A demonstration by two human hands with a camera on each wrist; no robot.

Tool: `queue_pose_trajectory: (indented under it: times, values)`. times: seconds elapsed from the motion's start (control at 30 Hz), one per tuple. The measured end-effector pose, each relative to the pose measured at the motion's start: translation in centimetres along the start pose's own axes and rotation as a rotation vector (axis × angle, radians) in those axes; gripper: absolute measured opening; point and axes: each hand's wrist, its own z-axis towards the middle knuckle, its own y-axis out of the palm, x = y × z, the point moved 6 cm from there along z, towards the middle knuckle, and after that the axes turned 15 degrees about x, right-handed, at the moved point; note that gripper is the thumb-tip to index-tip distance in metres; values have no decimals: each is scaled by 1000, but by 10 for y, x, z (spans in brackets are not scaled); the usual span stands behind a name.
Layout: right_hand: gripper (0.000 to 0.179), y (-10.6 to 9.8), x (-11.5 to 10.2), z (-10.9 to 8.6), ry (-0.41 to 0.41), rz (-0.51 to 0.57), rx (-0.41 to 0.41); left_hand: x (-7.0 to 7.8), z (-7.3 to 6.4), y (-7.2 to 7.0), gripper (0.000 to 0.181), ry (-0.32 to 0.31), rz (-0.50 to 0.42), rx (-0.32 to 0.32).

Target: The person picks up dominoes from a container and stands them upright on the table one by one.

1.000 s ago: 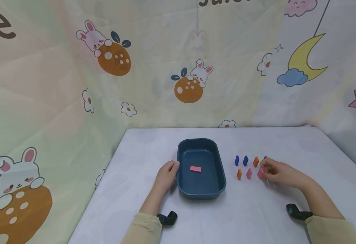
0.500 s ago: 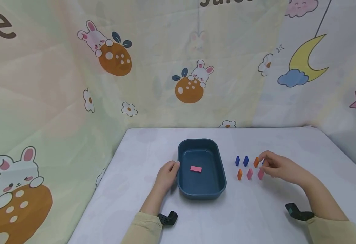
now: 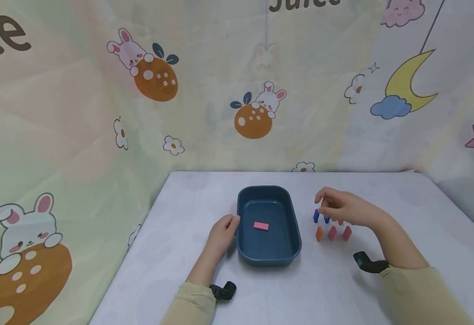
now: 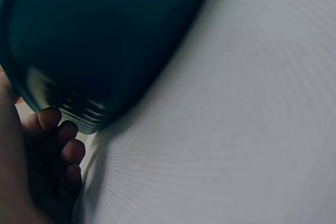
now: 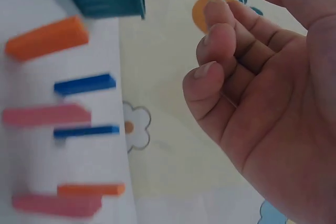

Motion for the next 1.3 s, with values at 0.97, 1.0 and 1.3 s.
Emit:
queue_pose_trajectory:
  times: [0.97,1.0,1.3]
  values:
    - [36,118,-59,104,20,-48,-318,6,1,4,40,37,-26,-39]
    - [35,121,-59,105,28,-54,-319,6,1,4,39,35,-21,-38]
    - [25,152,-53,111,86,-122,-303,2,1,-1,38,21,-17,-20]
